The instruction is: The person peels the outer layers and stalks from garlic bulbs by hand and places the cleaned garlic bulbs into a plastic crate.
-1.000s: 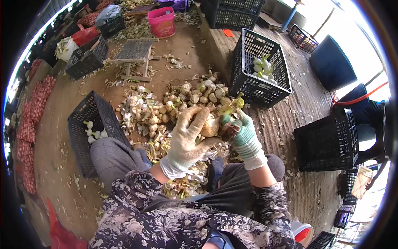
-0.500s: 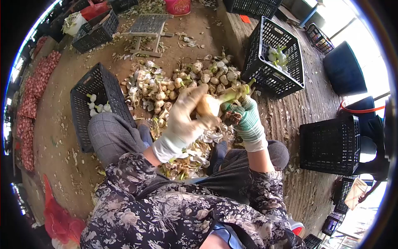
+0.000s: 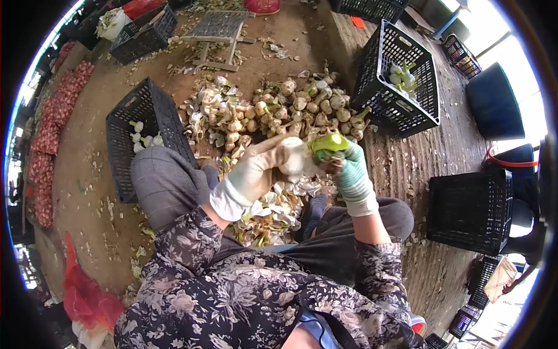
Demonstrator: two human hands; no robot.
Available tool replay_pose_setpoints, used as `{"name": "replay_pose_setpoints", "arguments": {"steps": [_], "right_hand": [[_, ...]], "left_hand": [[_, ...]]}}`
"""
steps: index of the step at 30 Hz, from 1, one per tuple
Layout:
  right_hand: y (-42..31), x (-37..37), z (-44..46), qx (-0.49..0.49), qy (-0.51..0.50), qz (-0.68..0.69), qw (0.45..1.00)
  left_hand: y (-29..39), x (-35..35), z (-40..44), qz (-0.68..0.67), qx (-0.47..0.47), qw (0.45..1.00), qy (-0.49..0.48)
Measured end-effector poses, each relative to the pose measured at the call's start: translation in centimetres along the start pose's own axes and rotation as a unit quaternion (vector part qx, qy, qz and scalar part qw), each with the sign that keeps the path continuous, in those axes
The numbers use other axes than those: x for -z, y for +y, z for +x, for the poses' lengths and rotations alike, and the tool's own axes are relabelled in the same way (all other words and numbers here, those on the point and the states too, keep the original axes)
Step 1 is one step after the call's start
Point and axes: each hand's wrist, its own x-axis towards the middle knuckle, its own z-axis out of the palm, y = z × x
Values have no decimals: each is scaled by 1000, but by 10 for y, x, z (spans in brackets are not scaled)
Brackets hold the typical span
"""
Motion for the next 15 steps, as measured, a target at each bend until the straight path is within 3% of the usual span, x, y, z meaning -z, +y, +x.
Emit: {"name": "replay_pose_setpoints", "arguments": {"steps": [2, 5, 6, 8, 9, 10, 12, 13, 14, 15], "right_hand": [[5, 9, -1, -37, -19, -10, 999], [23, 10, 0, -77, 27, 16, 997], [24, 3, 0, -73, 37, -14, 997], [29, -1, 2, 133, -6, -266, 955], [26, -4, -1, 77, 0, -217, 973], [20, -6, -7, -56, 22, -85, 995], [15, 13, -3, -133, -36, 103, 985], [54, 36, -9, -64, 21, -88, 994], [68, 41, -10, -38, 44, -133, 989], [82, 47, -11, -14, 68, -180, 981]], "left_hand": [[-2, 0, -2, -37, 31, 999, 24], [-11, 25, 4, 23, 36, 999, 29], [-21, 28, 6, 309, -131, 930, 152], [-21, 1, -2, 293, -84, 938, 162], [-28, 2, 2, 275, -123, 941, 157], [-22, -2, -2, 292, -67, 942, 153], [-29, 15, 1, 69, -96, 991, 60], [-17, 0, -5, -72, -2, 997, -25], [-20, -1, -7, -137, 29, 989, -54], [-19, -4, -4, -85, 17, 995, -48]]}}
